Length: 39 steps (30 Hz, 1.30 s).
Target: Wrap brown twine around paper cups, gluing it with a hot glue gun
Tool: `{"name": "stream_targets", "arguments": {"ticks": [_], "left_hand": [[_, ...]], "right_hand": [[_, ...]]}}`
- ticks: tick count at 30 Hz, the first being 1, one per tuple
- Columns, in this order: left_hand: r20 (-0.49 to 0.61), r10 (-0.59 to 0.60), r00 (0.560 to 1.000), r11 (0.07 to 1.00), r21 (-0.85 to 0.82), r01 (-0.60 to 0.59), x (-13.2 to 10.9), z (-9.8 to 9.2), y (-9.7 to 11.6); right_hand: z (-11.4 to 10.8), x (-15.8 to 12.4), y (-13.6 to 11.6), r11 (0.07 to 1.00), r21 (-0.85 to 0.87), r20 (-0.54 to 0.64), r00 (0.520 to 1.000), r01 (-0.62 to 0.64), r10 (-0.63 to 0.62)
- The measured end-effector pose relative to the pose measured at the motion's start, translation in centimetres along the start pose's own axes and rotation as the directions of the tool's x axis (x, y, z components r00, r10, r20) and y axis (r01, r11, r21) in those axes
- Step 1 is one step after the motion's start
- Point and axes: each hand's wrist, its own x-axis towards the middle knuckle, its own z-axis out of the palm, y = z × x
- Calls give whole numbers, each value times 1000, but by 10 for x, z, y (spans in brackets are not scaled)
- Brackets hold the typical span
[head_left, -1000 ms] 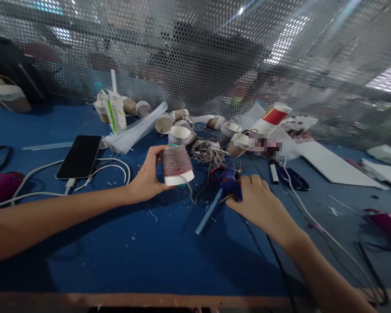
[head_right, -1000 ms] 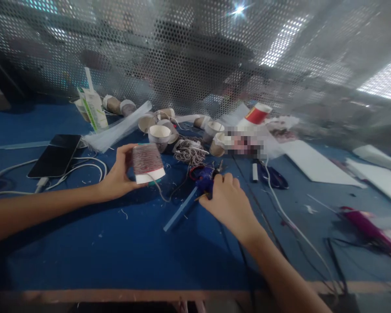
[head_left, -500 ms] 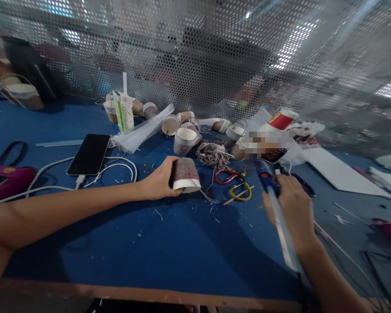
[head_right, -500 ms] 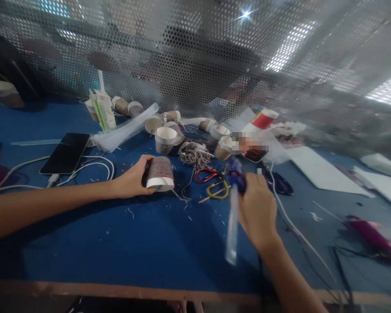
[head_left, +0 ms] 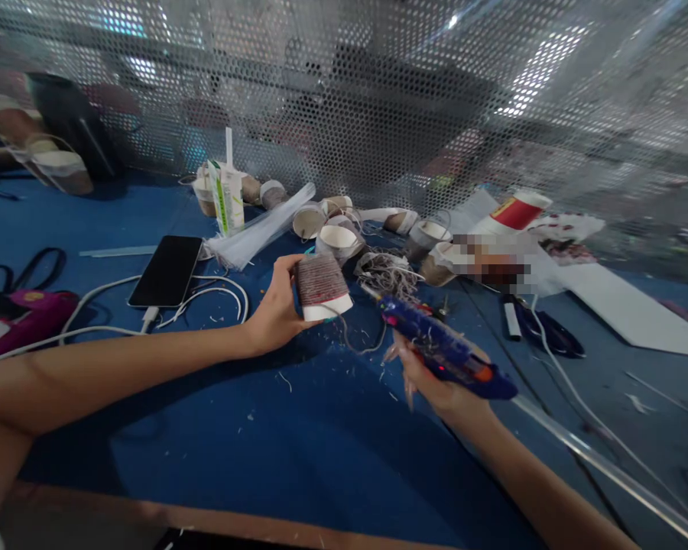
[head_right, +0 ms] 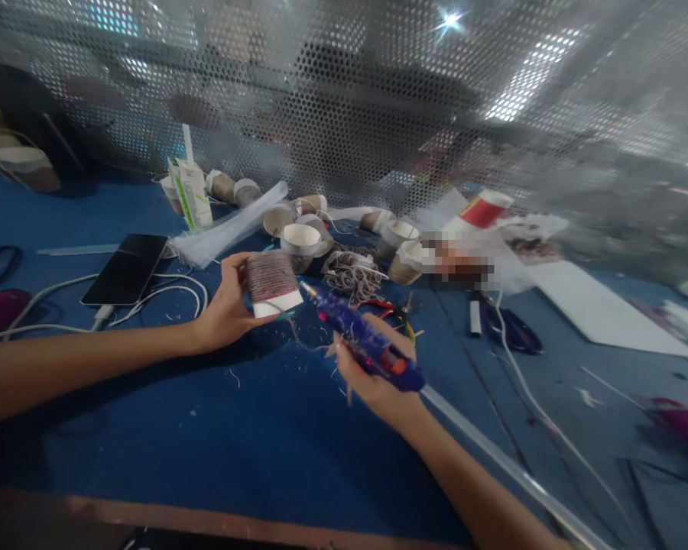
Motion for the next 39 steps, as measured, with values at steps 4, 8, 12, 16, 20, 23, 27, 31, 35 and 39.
{"name": "stream_targets", "arguments": {"ticks": [4, 8, 12, 16, 20, 23, 27, 31, 35, 39], "left_hand": [[21, 45, 999, 999, -1, -45, 1, 1, 3], [25, 58, 998, 998, 21, -58, 3, 1, 9], [17, 88, 996, 996, 33, -88, 4, 1, 11], [24, 105, 994, 990, 90, -106, 3, -1, 8], [24, 138, 990, 985, 104, -140, 3, -3, 7], [26, 142, 990, 982, 125, -144, 4, -4, 9], [21, 169, 985, 974, 147, -170, 5, -4, 12], [5, 174, 985, 974, 147, -173, 5, -3, 12], [-6, 165, 986, 980, 114, -164, 4, -1, 11], [-8, 156, 988, 984, 90, -154, 4, -2, 13]], "right_hand": [[5, -10, -9, 1000, -26, 43, 999, 15, -14], [6, -10, -11, 999, -47, 54, 999, 0, 2], [6, -8, -9, 997, -78, 128, 992, -8, 18], [6, -9, -9, 993, -113, 148, 988, -23, 40], [8, -9, -13, 997, -74, 185, 981, -35, 48], [9, -8, -16, 995, -69, 199, 977, -66, 78], [10, -6, -19, 995, -69, 205, 975, -74, 87], [10, -7, -18, 993, -56, 195, 974, -104, 113], [10, -8, -17, 990, -77, 198, 971, -120, 133], [9, -7, -17, 988, -97, 185, 973, -123, 139]]}}
